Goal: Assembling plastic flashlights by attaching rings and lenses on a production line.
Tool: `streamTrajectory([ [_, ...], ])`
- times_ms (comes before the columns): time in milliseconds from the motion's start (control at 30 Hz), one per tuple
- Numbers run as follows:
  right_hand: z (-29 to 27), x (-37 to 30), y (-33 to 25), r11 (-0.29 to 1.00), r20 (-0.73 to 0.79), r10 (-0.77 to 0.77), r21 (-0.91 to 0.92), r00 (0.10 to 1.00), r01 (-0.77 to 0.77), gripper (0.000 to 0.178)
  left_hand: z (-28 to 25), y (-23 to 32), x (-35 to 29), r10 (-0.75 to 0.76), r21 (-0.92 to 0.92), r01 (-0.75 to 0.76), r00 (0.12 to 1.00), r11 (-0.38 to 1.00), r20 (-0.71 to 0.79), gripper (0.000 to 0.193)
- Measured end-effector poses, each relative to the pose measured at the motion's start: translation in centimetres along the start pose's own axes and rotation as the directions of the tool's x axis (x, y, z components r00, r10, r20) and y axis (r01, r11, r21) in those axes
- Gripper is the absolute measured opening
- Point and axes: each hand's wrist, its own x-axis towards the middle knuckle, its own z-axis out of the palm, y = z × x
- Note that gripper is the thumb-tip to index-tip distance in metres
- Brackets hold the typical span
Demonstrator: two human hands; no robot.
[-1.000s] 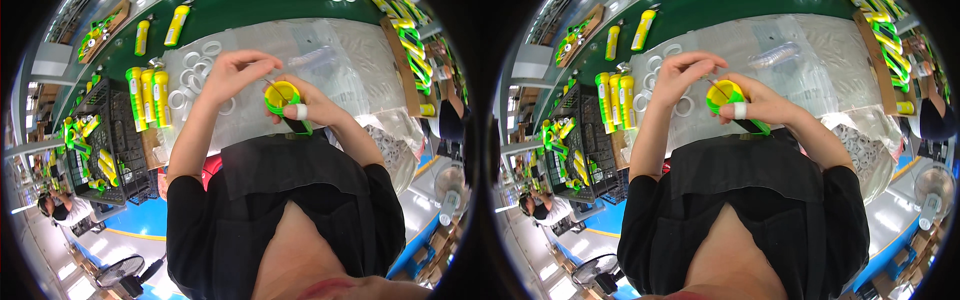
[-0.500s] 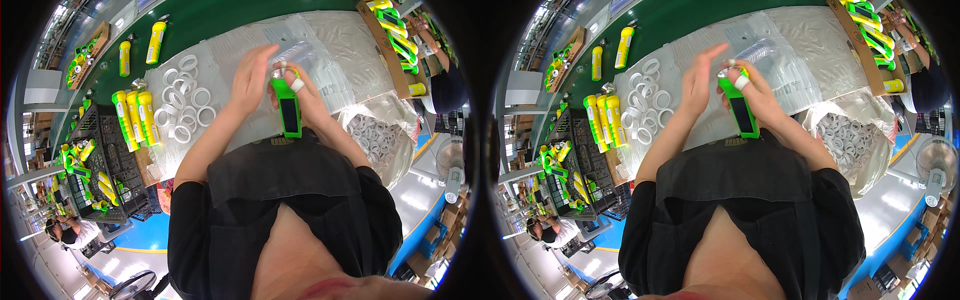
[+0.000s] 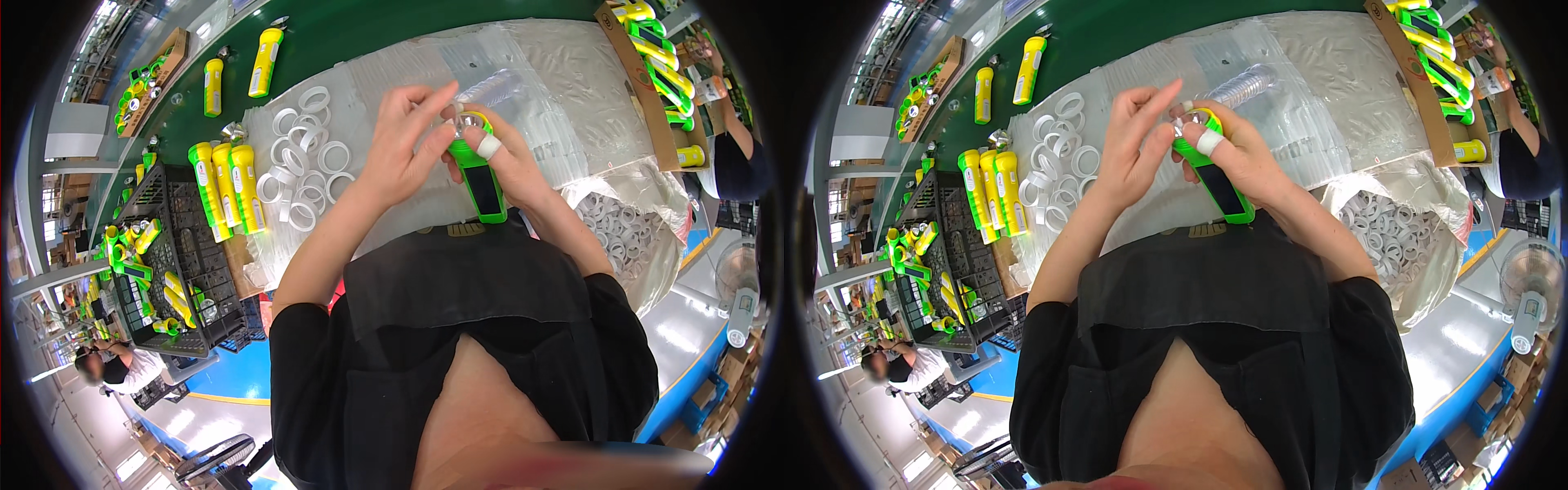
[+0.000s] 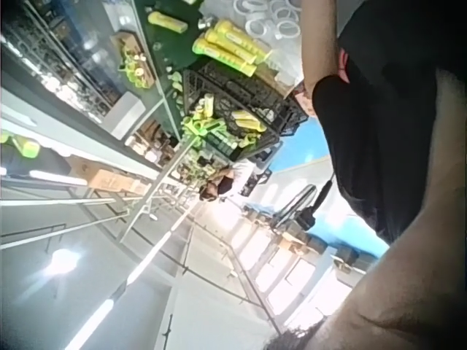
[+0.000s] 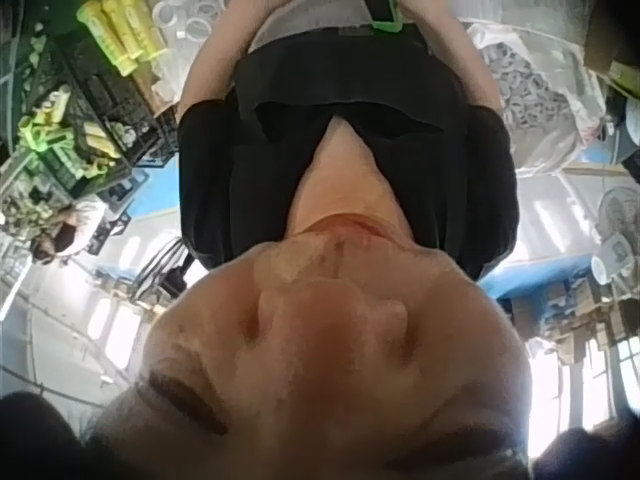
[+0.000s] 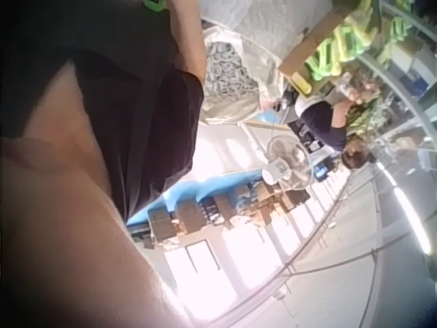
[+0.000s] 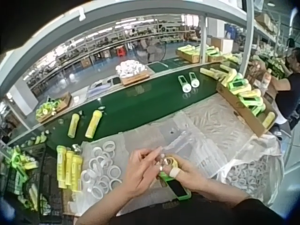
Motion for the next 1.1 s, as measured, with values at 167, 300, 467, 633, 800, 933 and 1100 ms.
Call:
streamTrajectory([
  [167,2.2,1.6,0.0,0.997,0.154,-0.010,-0.077,0.988,0.022,0.038,-1.1,1.1,-2.1,-0.117,-0.179,0.096,0.987,0.979,-0.112,0.039],
  [300,3.1,3.1,0.5,0.995,0.275,0.002,-0.098,0.962,0.026,0.035,-1.6,0.7,-2.9,-0.090,-0.204,0.056,0.983,0.977,-0.162,0.038],
  [467,4.3,5.5,1.5,0.997,0.310,-0.020,-0.064,0.951,0.042,0.031,-3.2,-1.8,-2.2,0.034,-0.078,-0.053,0.974,0.996,-0.225,0.036],
  [633,4.7,9.6,1.1,0.957,0.198,-0.286,0.006,0.938,0.291,0.027,-5.9,-3.8,0.8,-0.163,-0.156,0.107,0.899,0.982,-0.407,0.043],
  [800,3.5,12.3,2.9,0.932,0.183,-0.317,-0.122,0.931,0.341,0.029,-9.6,-10.9,0.0,-0.602,0.758,0.374,0.798,0.535,0.031,0.046],
  [933,3.5,12.7,3.2,0.925,0.197,-0.339,-0.107,0.920,0.363,0.029,-11.6,-14.1,-0.9,-0.518,0.447,0.412,0.843,0.794,0.143,0.044],
  [1100,3.5,12.5,2.9,0.924,0.204,-0.328,-0.131,0.922,0.358,0.030,-11.8,-13.9,-0.7,-0.518,0.330,0.472,0.853,0.817,0.062,0.043],
])
